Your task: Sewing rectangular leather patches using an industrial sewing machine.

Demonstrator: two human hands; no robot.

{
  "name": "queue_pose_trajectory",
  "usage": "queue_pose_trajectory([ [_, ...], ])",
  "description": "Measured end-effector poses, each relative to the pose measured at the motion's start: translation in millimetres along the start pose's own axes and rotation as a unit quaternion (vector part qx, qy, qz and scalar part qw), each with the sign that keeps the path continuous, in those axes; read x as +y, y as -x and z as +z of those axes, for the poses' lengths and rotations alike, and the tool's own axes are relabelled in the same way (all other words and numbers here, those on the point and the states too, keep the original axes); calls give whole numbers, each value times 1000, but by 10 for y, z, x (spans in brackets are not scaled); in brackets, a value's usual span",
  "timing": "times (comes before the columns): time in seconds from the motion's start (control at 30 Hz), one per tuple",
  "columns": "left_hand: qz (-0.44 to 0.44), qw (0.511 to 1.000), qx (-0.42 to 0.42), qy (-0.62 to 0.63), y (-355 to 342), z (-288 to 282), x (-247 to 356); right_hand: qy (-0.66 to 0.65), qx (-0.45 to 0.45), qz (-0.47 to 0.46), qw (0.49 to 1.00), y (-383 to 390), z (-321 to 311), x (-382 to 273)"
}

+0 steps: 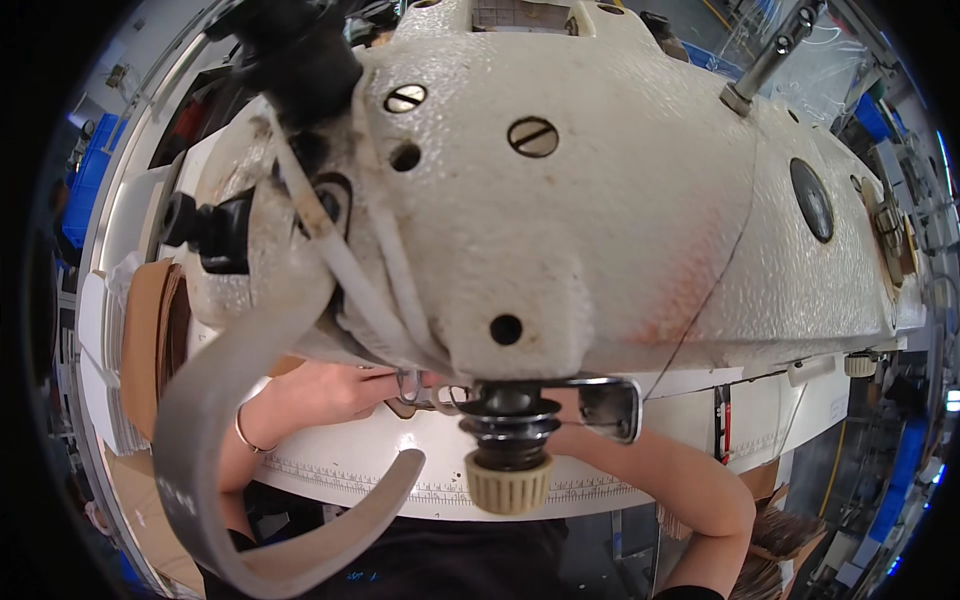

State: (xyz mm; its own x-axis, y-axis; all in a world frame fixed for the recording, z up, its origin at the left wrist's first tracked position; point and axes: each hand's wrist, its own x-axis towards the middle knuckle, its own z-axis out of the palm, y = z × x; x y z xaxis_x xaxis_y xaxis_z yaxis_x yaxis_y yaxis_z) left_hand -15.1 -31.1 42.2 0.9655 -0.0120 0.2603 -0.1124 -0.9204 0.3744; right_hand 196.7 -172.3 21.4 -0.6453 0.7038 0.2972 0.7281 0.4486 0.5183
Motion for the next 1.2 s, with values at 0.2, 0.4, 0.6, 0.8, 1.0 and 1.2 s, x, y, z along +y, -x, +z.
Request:
queue_pose_trajectory([
  [0.2,-46,999,18,-1,-83,-29,-102,29,-34,-30,999,47,10,90],
  [0.4,-102,992,71,14,-148,-107,-60,-44,-3,54,998,76,52,54],
  [0.6,-116,989,94,16,-201,-87,-37,-69,5,69,995,65,64,50],
  [0.8,-110,985,73,108,-223,-138,-30,-93,14,79,992,79,70,45],
  [1.0,-83,996,14,27,-205,-53,7,-116,19,84,989,96,65,34],
  [1.2,-108,993,36,-16,-23,184,178,-148,28,82,985,132,68,7],
])
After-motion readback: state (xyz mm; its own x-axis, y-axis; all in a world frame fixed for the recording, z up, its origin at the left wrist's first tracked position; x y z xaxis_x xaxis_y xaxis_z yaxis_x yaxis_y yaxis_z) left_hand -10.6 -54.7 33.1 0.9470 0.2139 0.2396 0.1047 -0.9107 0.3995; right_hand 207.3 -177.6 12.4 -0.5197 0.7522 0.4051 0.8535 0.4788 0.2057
